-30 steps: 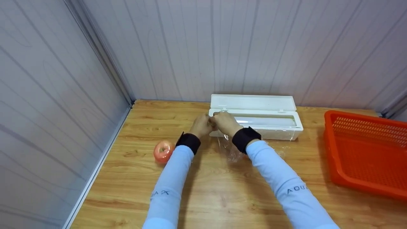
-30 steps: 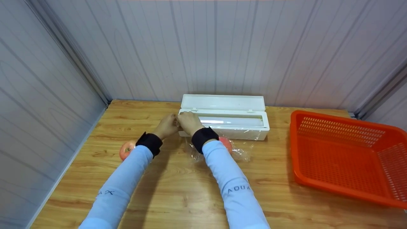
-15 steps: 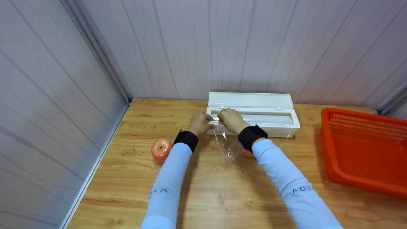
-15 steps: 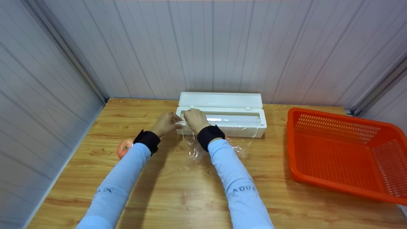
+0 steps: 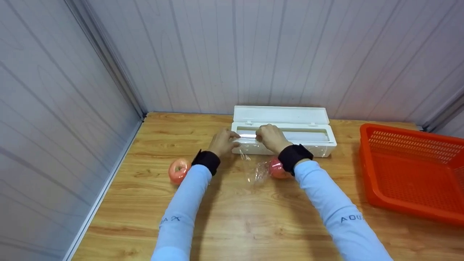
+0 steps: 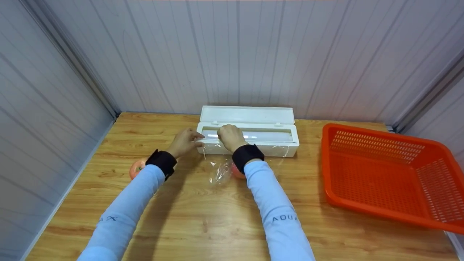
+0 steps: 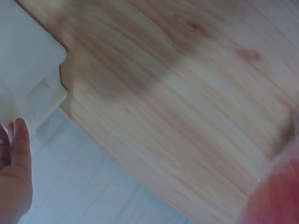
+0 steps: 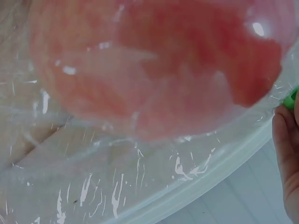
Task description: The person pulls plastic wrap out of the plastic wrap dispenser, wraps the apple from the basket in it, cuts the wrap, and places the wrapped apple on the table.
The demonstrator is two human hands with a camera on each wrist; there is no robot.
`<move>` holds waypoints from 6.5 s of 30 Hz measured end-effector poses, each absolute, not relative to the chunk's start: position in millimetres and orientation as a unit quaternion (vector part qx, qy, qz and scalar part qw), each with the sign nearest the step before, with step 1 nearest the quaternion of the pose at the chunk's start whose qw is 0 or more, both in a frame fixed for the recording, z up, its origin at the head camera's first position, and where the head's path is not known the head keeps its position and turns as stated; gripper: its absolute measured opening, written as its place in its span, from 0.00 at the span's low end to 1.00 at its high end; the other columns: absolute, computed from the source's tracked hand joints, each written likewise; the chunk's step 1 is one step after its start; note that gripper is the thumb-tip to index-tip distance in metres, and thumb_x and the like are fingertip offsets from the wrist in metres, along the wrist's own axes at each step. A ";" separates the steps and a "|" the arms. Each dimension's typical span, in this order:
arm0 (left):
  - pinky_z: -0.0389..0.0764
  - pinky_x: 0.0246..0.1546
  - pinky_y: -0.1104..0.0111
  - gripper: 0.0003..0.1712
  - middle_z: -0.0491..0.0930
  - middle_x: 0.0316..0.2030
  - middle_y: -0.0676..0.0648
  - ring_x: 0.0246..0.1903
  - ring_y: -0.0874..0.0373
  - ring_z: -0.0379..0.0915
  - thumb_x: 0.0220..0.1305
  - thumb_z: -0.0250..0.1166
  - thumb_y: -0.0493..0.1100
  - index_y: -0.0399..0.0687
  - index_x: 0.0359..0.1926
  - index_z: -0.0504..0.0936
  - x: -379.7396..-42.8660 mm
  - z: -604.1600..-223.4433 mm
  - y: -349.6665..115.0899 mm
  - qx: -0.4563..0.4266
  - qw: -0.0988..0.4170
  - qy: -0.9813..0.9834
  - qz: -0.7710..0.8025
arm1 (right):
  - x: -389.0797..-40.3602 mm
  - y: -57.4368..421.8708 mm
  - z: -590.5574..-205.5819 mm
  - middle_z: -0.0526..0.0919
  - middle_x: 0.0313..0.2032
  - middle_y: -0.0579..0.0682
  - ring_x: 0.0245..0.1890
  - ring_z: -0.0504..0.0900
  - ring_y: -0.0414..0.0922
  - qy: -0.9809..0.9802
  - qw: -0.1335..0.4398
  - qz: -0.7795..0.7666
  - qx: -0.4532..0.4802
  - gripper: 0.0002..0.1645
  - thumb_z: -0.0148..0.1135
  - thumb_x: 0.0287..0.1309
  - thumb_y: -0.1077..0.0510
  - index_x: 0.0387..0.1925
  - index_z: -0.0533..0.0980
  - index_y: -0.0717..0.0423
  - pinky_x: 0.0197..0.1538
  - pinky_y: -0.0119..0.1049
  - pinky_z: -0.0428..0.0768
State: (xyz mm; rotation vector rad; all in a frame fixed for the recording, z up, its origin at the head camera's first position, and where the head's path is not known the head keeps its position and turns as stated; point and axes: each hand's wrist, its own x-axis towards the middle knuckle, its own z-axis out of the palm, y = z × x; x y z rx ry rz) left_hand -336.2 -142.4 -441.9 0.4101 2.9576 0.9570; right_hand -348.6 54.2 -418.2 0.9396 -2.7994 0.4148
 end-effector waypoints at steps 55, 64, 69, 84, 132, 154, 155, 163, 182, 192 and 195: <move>0.76 0.27 0.65 0.09 0.81 0.23 0.49 0.25 0.56 0.72 0.45 0.60 0.30 0.44 0.19 0.85 -330.7 -435.2 -99.4 0.148 -0.096 0.965 0.196 | -350.2 74.8 -413.7 0.82 0.25 0.56 0.30 0.80 0.53 -0.946 0.019 0.164 0.277 0.08 0.57 0.40 0.74 0.21 0.80 0.63 0.36 0.43 0.78; 0.77 0.26 0.64 0.11 0.82 0.22 0.47 0.24 0.57 0.67 0.43 0.57 0.28 0.42 0.17 0.84 -330.4 -436.9 -99.4 0.142 -0.101 0.965 0.198 | -348.3 84.3 -413.8 0.82 0.23 0.57 0.28 0.79 0.53 -0.943 0.026 0.173 0.285 0.08 0.57 0.40 0.76 0.20 0.79 0.64 0.35 0.44 0.78; 0.79 0.28 0.63 0.10 0.83 0.24 0.47 0.25 0.56 0.72 0.43 0.60 0.29 0.44 0.17 0.85 -329.2 -439.0 -99.6 0.141 -0.113 0.964 0.195 | -348.2 90.1 -415.3 0.82 0.24 0.57 0.29 0.80 0.53 -0.943 0.020 0.167 0.287 0.08 0.57 0.41 0.75 0.20 0.79 0.64 0.35 0.43 0.78; 0.78 0.27 0.63 0.11 0.82 0.22 0.47 0.24 0.55 0.71 0.44 0.57 0.29 0.43 0.17 0.84 -331.4 -437.3 -99.0 0.140 -0.108 0.966 0.190 | -349.1 105.4 -410.7 0.82 0.23 0.55 0.28 0.79 0.50 -0.948 0.003 0.178 0.263 0.11 0.55 0.40 0.77 0.22 0.80 0.64 0.37 0.43 0.79; 0.81 0.34 0.63 0.08 0.84 0.29 0.46 0.32 0.52 0.79 0.49 0.61 0.31 0.43 0.23 0.86 -327.8 -433.6 -97.4 0.122 -0.100 0.966 0.204 | -345.9 181.4 -412.9 0.81 0.25 0.57 0.29 0.78 0.53 -0.963 0.018 0.152 0.221 0.06 0.60 0.42 0.73 0.19 0.78 0.62 0.34 0.49 0.76; 0.81 0.34 0.62 0.08 0.84 0.29 0.45 0.32 0.52 0.79 0.50 0.61 0.31 0.43 0.24 0.86 -330.7 -434.3 -91.8 0.116 -0.096 0.967 0.206 | -344.2 194.8 -407.4 0.79 0.20 0.57 0.26 0.76 0.55 -0.964 0.036 0.105 0.241 0.07 0.57 0.33 0.76 0.16 0.77 0.64 0.32 0.47 0.76; 0.81 0.34 0.62 0.08 0.84 0.30 0.46 0.33 0.52 0.79 0.50 0.62 0.31 0.44 0.24 0.86 -330.8 -434.9 -91.7 0.114 -0.095 0.968 0.204 | -344.3 195.2 -407.3 0.79 0.21 0.58 0.26 0.76 0.56 -0.965 0.034 0.101 0.238 0.07 0.57 0.33 0.76 0.16 0.77 0.64 0.32 0.47 0.76; 0.81 0.34 0.62 0.08 0.84 0.28 0.46 0.32 0.53 0.79 0.48 0.62 0.32 0.44 0.22 0.87 -329.6 -433.4 -90.1 0.117 -0.100 0.967 0.203 | -343.8 199.3 -403.8 0.80 0.22 0.60 0.26 0.77 0.56 -0.970 0.019 0.092 0.225 0.08 0.56 0.32 0.76 0.17 0.77 0.65 0.31 0.47 0.76; 0.80 0.32 0.62 0.09 0.84 0.26 0.46 0.30 0.52 0.78 0.46 0.60 0.29 0.43 0.19 0.85 -329.1 -432.4 -95.4 0.122 -0.098 0.966 0.204 | -343.3 220.2 -402.5 0.78 0.22 0.60 0.26 0.74 0.55 -0.974 -0.006 0.113 0.195 0.07 0.53 0.35 0.76 0.19 0.76 0.67 0.30 0.46 0.75; 0.81 0.33 0.63 0.09 0.84 0.28 0.46 0.30 0.53 0.79 0.47 0.61 0.29 0.42 0.21 0.85 -326.8 -430.2 -96.1 0.114 -0.090 0.967 0.209 | -341.5 225.0 -398.4 0.76 0.24 0.59 0.28 0.73 0.55 -0.980 -0.020 0.090 0.177 0.07 0.52 0.37 0.74 0.19 0.75 0.66 0.29 0.45 0.73; 0.80 0.32 0.63 0.09 0.84 0.27 0.46 0.29 0.53 0.78 0.47 0.60 0.29 0.42 0.19 0.84 -327.1 -429.5 -96.4 0.113 -0.091 0.968 0.206 | -341.7 225.0 -397.7 0.77 0.25 0.60 0.29 0.74 0.55 -0.981 -0.023 0.092 0.172 0.07 0.52 0.38 0.75 0.20 0.75 0.66 0.29 0.45 0.74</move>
